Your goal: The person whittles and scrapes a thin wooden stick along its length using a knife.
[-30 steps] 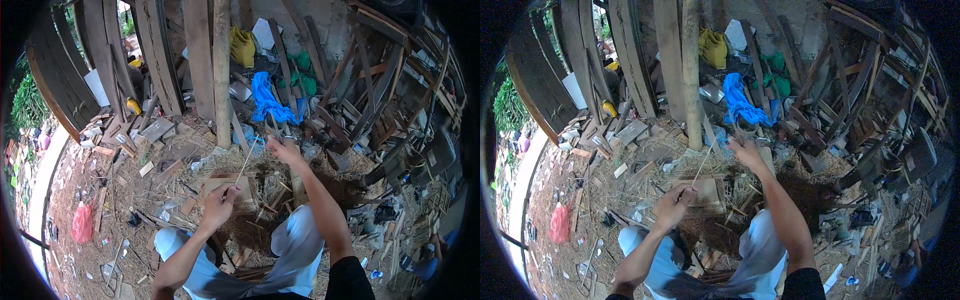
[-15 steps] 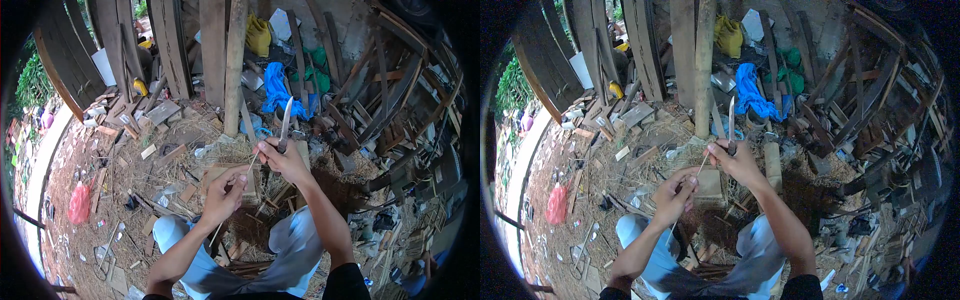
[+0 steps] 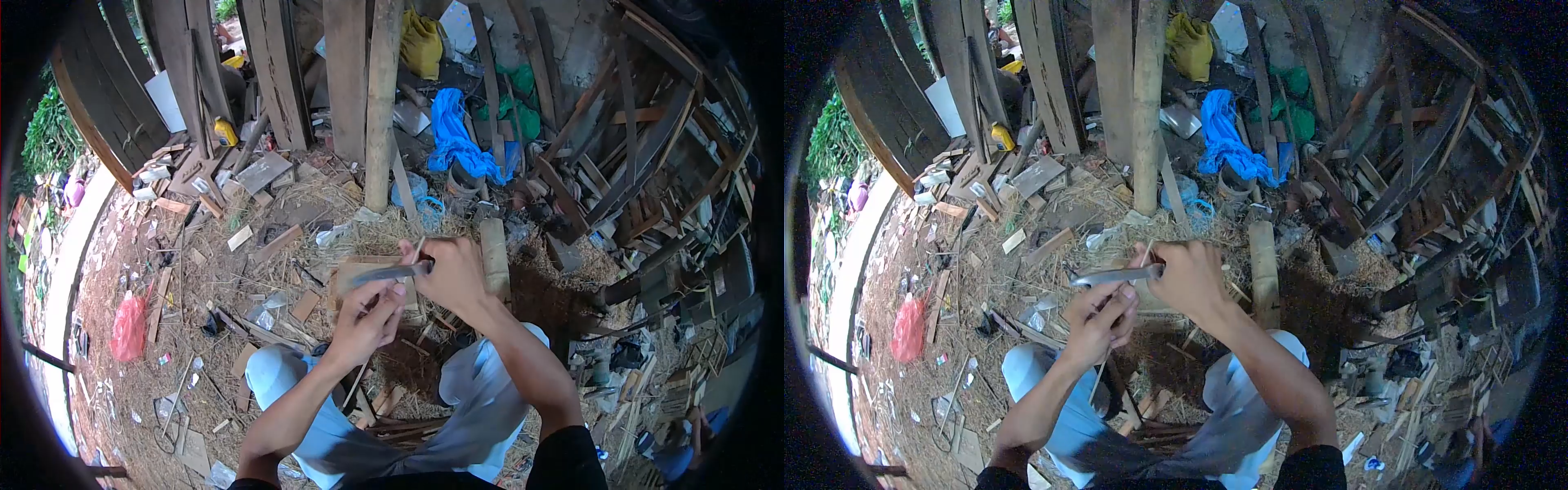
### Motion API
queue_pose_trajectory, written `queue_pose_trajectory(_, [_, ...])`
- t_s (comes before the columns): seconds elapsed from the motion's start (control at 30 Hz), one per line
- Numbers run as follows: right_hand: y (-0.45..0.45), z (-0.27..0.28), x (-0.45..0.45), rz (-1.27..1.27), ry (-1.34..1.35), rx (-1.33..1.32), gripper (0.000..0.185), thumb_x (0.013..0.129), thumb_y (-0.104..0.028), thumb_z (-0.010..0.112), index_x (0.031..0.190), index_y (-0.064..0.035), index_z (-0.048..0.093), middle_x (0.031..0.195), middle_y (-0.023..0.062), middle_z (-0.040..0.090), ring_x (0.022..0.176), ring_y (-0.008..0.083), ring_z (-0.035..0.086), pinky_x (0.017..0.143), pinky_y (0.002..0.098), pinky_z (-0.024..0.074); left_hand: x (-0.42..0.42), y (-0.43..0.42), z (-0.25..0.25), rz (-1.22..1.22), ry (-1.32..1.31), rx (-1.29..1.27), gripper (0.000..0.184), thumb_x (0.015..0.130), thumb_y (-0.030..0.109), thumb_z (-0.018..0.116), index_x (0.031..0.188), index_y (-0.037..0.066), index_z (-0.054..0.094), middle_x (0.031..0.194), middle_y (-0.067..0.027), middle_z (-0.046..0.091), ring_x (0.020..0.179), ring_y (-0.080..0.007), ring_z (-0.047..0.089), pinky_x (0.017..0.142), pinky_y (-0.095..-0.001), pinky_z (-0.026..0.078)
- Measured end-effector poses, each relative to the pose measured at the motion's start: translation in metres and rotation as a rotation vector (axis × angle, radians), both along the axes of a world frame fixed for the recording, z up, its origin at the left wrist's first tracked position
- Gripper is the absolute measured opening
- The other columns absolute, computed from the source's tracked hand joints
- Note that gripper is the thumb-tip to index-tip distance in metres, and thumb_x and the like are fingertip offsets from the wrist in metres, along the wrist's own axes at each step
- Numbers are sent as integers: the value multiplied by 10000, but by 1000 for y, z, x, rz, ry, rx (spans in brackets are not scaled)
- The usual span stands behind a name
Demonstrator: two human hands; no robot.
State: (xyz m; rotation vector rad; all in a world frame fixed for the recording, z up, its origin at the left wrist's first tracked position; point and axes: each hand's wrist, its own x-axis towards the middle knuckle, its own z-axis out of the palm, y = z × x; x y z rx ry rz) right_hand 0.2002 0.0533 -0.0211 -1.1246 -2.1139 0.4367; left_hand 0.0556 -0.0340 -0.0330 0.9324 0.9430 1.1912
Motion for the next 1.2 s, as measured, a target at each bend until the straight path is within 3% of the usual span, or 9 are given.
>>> queue_pose_trajectory(0.1, [2,4,2,-126,-157,121,171,716,-167,625,651,-10,634,523,191,532,508,377,554,521,407,464,2,-2,1,-48,-47,-9,386,954,204,478,1331,129,444,562,64,353,436,-30,295,391,-199,257])
queue_pose_trajectory(0.17, [6,11,7,-184,-191,-43,144,657,-182,643,744,-75,685,634,200,617,612,367,620,614,441,509,3,-3,3,-45,-80,-1,393,958,200,468,1344,137,429,555,65,343,439,-31,288,393,-197,259])
queue_pose_trajectory(0.27, [5,7,8,-161,-271,-55,156,661,-198,640,742,-73,688,655,210,621,637,369,628,631,441,514,4,-4,5,-54,-17,20,401,962,185,458,1357,136,408,576,67,338,447,-27,276,397,-194,266])
queue_pose_trajectory(0.4, [7,8,10,-125,-241,-47,162,677,-206,634,747,-71,691,666,209,625,646,364,632,642,436,518,3,-2,-3,-54,6,58,409,960,165,454,1364,140,396,594,72,325,457,-21,265,401,-189,268])
queue_pose_trajectory(0.7, [44,-5,28,-389,-267,55,164,711,-214,638,780,-77,699,687,190,639,649,353,637,632,439,511,-5,8,17,-24,-171,-43,428,953,151,454,1374,156,383,652,60,340,461,-28,244,400,-177,240])
queue_pose_trajectory(0.93, [19,-6,4,-275,-283,-15,180,730,-234,604,787,-95,702,694,197,641,662,350,644,630,446,515,-3,9,7,-10,-144,-64,432,950,149,459,1375,163,382,669,51,352,458,-30,251,389,-181,241])
queue_pose_trajectory(1.0, [13,-4,-4,-206,-414,38,186,731,-238,592,795,-104,705,728,189,651,687,346,652,648,458,520,-1,8,6,-32,-149,-115,432,949,148,461,1374,161,383,666,50,350,454,-32,251,388,-181,243])
queue_pose_trajectory(1.1, [45,6,13,-540,-250,-117,251,786,-270,567,776,-50,686,748,200,649,746,375,642,689,463,515,0,-1,9,-94,-186,-96,417,952,156,458,1365,150,398,660,50,348,447,-34,257,385,-184,251])
queue_pose_trajectory(1.2, [75,-9,47,-593,-141,-50,353,832,-337,560,755,-10,666,698,180,646,681,317,650,630,418,503,5,-3,7,-206,-78,-22,408,952,157,463,1357,148,412,668,48,367,446,-32,268,384,-191,259])
